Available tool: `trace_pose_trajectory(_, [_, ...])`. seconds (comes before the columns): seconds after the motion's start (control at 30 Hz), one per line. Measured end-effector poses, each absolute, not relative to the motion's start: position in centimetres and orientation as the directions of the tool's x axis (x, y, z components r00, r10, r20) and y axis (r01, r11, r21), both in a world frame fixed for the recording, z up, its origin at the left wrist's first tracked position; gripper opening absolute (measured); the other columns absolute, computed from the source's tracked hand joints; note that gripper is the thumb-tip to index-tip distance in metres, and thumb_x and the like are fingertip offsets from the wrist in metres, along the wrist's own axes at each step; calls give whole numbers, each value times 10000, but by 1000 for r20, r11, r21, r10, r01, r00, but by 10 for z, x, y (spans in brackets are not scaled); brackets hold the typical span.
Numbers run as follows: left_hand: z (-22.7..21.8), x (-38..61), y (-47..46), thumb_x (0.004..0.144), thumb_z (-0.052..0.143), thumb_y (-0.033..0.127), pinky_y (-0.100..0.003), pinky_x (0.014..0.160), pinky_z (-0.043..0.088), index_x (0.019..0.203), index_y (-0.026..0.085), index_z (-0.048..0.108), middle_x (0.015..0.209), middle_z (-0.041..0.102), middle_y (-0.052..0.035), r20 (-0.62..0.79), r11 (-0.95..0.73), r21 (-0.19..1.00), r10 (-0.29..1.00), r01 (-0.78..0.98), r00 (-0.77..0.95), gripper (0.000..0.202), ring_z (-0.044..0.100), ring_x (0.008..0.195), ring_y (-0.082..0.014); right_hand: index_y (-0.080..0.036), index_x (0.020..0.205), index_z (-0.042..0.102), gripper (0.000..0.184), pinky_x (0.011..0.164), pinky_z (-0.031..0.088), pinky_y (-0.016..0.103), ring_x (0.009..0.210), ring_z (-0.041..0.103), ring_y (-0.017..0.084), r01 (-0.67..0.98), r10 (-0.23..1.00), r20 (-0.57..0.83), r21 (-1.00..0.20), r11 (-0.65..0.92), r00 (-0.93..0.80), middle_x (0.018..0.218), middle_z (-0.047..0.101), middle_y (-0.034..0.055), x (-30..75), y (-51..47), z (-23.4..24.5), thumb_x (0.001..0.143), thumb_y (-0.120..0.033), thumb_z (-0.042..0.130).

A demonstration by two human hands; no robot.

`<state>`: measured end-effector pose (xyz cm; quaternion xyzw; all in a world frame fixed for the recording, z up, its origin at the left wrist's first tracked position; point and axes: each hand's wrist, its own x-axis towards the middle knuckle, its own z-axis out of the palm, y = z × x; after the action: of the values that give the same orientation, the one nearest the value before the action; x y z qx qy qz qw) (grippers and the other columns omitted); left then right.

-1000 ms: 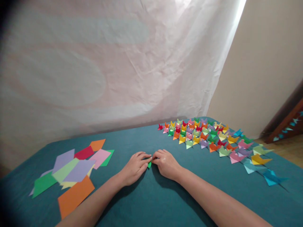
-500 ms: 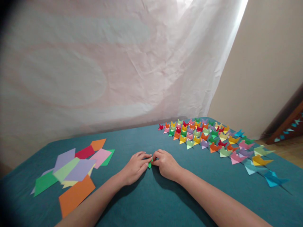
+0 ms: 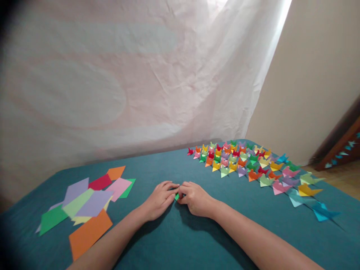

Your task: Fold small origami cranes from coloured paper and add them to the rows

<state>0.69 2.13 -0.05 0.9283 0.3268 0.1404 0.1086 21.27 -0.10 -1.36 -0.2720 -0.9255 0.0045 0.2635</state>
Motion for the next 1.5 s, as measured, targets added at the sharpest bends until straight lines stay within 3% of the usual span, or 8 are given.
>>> trace_pose_trajectory(0.13, [-1,6,23,924,349,228,-426,1040,288,1219,301,537,1275,518,0,189,-765,301,634,570,750,357,383,1198,-222,-225,830,698,267,711,405,306,788,511,169,463,492,546,-202,863,-678,808,625,40,212,-3,-11,848,-91,468])
trace_pose_trajectory(0.33, [-3,5,25,879,431,195,-420,1035,286,1248,289,519,1285,520,-5,195,-779,299,616,551,763,391,386,1200,-228,-203,819,698,356,703,438,298,787,508,171,590,615,681,-324,740,-398,800,611,59,217,0,-14,806,-4,403])
trace_pose_trajectory(0.83, [-8,3,29,808,520,177,-399,1033,306,1259,245,512,1262,559,-28,251,-724,459,662,515,707,456,447,1184,-217,-207,879,695,355,802,435,315,890,525,182,684,695,508,-252,685,-509,914,641,52,213,1,-20,742,14,453])
trace_pose_trajectory(0.93, [-7,2,31,773,552,155,-362,1013,339,1234,223,540,1214,588,-46,272,-707,525,666,473,694,466,492,1138,-202,-198,917,682,323,807,431,320,885,525,184,691,700,502,-248,679,-508,930,639,53,212,-1,-17,731,-15,491])
trace_pose_trajectory(1.1, [-2,0,32,760,571,149,-303,967,391,1141,208,618,1131,631,-49,257,-657,624,684,423,683,388,552,1057,-182,-199,975,662,224,771,430,316,844,531,179,697,709,509,-262,667,-488,897,641,56,210,-3,-13,826,-136,507])
trace_pose_trajectory(1.33, [3,-2,32,780,599,226,-294,948,409,1113,199,638,1119,642,-49,204,-590,683,721,431,663,337,571,1039,-183,-208,999,654,202,759,424,311,830,536,176,694,715,508,-279,664,-480,875,644,54,211,-3,-12,845,-181,527])
trace_pose_trajectory(1.5, [8,-8,36,766,610,226,-311,968,398,1134,195,627,1148,635,-52,155,-581,710,680,398,716,370,569,1056,-194,-210,984,663,195,758,422,308,829,543,175,693,717,512,-286,661,-473,870,646,55,211,-3,-12,835,-181,542])
